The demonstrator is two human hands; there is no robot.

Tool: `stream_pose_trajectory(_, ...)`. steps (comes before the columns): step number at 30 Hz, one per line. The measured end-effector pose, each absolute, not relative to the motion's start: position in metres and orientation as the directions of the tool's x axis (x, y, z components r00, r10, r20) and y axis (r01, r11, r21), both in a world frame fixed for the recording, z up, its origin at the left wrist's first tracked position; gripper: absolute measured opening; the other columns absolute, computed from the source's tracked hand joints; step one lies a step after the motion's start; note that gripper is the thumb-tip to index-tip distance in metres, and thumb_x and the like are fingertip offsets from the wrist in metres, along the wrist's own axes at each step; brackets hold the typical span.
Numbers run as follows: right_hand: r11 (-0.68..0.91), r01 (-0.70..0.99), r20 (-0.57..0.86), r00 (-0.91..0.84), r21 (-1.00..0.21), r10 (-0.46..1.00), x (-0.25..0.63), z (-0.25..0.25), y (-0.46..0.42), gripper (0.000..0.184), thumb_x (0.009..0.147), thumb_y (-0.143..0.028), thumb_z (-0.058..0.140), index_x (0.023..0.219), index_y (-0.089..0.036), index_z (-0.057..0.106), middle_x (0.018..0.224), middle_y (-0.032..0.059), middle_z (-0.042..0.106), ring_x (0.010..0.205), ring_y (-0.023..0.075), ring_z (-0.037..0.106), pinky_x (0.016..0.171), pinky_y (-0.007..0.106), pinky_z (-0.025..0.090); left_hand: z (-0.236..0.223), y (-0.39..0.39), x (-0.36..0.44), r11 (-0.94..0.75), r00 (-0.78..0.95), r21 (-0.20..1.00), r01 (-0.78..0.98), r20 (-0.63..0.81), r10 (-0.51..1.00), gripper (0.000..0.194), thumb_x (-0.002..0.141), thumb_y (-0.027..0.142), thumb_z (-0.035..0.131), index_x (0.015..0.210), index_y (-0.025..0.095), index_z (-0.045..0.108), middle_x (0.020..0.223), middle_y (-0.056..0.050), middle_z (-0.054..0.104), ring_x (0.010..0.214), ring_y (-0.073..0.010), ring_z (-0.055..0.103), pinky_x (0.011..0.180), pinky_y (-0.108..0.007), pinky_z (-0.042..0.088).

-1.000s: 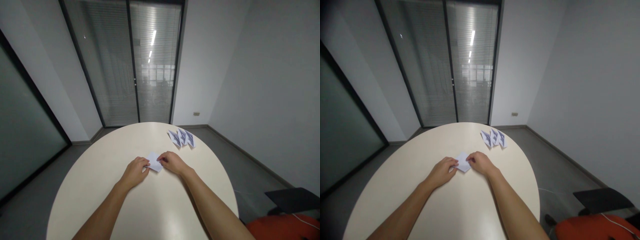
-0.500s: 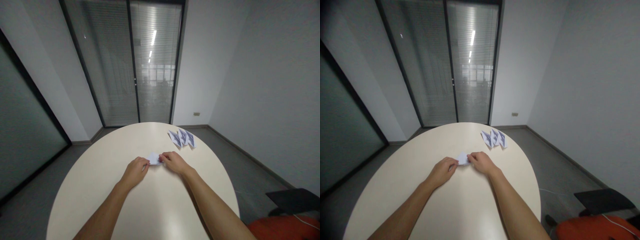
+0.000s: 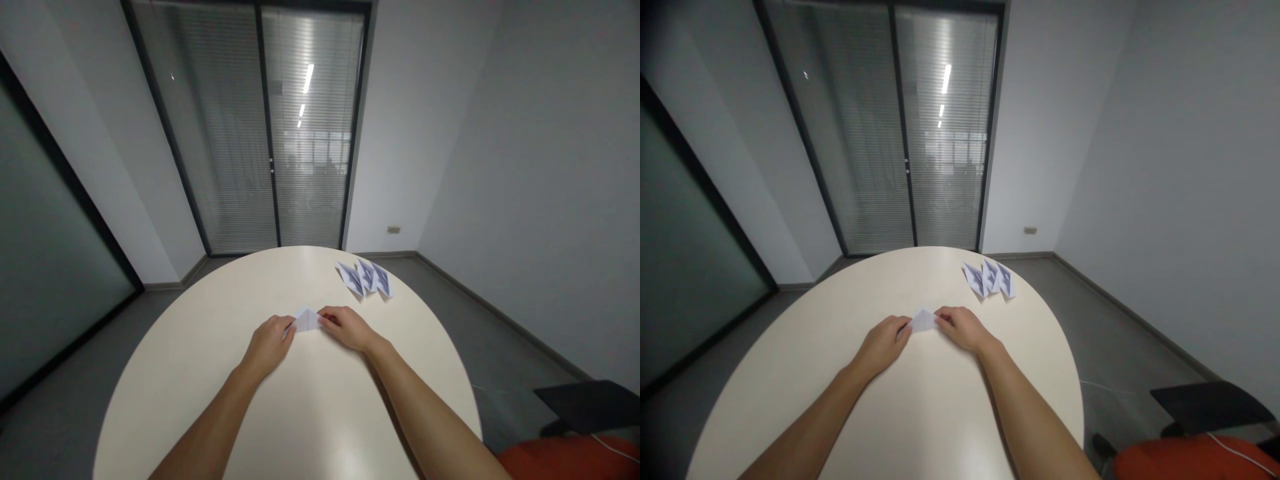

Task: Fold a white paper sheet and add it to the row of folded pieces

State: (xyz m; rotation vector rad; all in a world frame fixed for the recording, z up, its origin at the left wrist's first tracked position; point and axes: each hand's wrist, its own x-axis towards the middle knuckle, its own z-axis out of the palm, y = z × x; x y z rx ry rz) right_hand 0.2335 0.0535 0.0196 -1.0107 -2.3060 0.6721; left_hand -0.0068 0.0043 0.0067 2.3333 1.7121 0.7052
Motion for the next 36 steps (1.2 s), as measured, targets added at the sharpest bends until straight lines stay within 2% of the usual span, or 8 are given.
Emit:
stream_pose_trajectory(5, 0.563, 0.558, 0.272, -0.519, -0.610, 0.810, 0.230, 0.017, 0.052, 0.026, 0.097, -0.026, 0.054, 0.116, -0.019, 0.070, 0.095, 0.0059, 0.076, 0.082, 0.0192, 0.066, 0.074, 0.029, 0.046, 0.001, 0.005, -0.006, -0.309, 0.189, 0.436, 0.845, 0.297, 0.936, 0.036, 0.097, 0.022, 0.048, 0.132, 0.021, 0.059, 0.117, -0.009, 0.071, 0.106, -0.0217, 0.066, 0.094, -0.033, 0.050)
stream_pose_trajectory(9, 0.588, 0.517, 0.336, -0.502, -0.622, 0.797, 0.228, 0.009, 0.054, 0.042, 0.090, -0.015, 0.058, 0.131, -0.022, 0.063, 0.115, 0.0083, 0.073, 0.098, 0.0213, 0.067, 0.089, 0.033, 0.050, -0.003, 0.008, -0.004, -0.337, 0.197, 0.436, 0.834, 0.336, 0.921, 0.048, 0.094, 0.017, 0.052, 0.141, 0.020, 0.053, 0.124, -0.010, 0.069, 0.112, -0.0226, 0.065, 0.099, -0.036, 0.050)
stream_pose_trajectory(13, 0.666, 0.493, 0.379, -0.562, -0.560, 0.735, 0.228, 0.001, 0.059, 0.039, 0.089, -0.009, 0.055, 0.123, -0.021, 0.071, 0.122, 0.0102, 0.070, 0.109, 0.0221, 0.064, 0.100, 0.036, 0.048, -0.007, 0.010, -0.001, -0.410, 0.256, 0.405, 0.818, 0.382, 0.888, 0.043, 0.092, 0.013, 0.053, 0.133, 0.023, 0.063, 0.135, -0.008, 0.064, 0.123, -0.0224, 0.059, 0.109, -0.038, 0.045)
stream_pose_trajectory(17, 0.685, 0.529, 0.377, -0.580, -0.500, 0.722, 0.229, -0.001, 0.060, 0.032, 0.091, -0.018, 0.060, 0.120, -0.019, 0.074, 0.128, 0.0132, 0.067, 0.117, 0.0248, 0.062, 0.105, 0.038, 0.046, -0.008, 0.010, 0.001, -0.412, 0.282, 0.359, 0.838, 0.361, 0.889, 0.032, 0.094, 0.018, 0.056, 0.121, 0.023, 0.072, 0.141, -0.007, 0.061, 0.126, -0.0242, 0.057, 0.112, -0.042, 0.044)
stream_pose_trajectory(23, 0.714, 0.557, 0.366, -0.615, -0.424, 0.698, 0.227, 0.004, 0.057, 0.029, 0.093, -0.027, 0.063, 0.118, -0.020, 0.075, 0.124, 0.0131, 0.071, 0.114, 0.0268, 0.062, 0.102, 0.040, 0.047, -0.003, 0.009, 0.000, -0.427, 0.312, 0.326, 0.843, 0.351, 0.883, 0.031, 0.098, 0.023, 0.053, 0.121, 0.022, 0.073, 0.127, -0.007, 0.070, 0.116, -0.0254, 0.060, 0.105, -0.043, 0.048)
stream_pose_trajectory(28, 0.722, 0.571, 0.373, -0.618, -0.391, 0.691, 0.225, 0.010, 0.054, 0.026, 0.092, -0.025, 0.062, 0.114, -0.019, 0.076, 0.122, 0.0119, 0.072, 0.112, 0.0262, 0.063, 0.100, 0.039, 0.046, -0.002, 0.007, 0.004, -0.449, 0.321, 0.341, 0.826, 0.370, 0.872, 0.029, 0.097, 0.026, 0.053, 0.119, 0.020, 0.072, 0.132, -0.008, 0.068, 0.123, -0.0256, 0.057, 0.109, -0.044, 0.045)
stream_pose_trajectory(32, 0.740, 0.539, 0.372, -0.642, -0.403, 0.670, 0.224, 0.014, 0.052, 0.024, 0.093, -0.024, 0.062, 0.112, -0.019, 0.076, 0.118, 0.0099, 0.074, 0.110, 0.0247, 0.064, 0.100, 0.037, 0.045, -0.002, 0.006, 0.007, -0.489, 0.353, 0.351, 0.798, 0.385, 0.853, 0.034, 0.096, 0.026, 0.053, 0.128, 0.019, 0.065, 0.133, -0.010, 0.066, 0.126, -0.0247, 0.056, 0.111, -0.044, 0.044)
stream_pose_trajectory(36, 0.748, 0.495, 0.343, -0.677, -0.442, 0.651, 0.225, 0.016, 0.051, 0.025, 0.091, -0.025, 0.065, 0.113, -0.022, 0.076, 0.118, 0.0078, 0.075, 0.109, 0.0236, 0.065, 0.100, 0.035, 0.044, -0.003, 0.005, 0.007, -0.500, 0.357, 0.345, 0.794, 0.402, 0.844, 0.034, 0.092, 0.027, 0.059, 0.124, 0.022, 0.066, 0.130, -0.010, 0.066, 0.124, -0.0260, 0.057, 0.109, -0.045, 0.045)
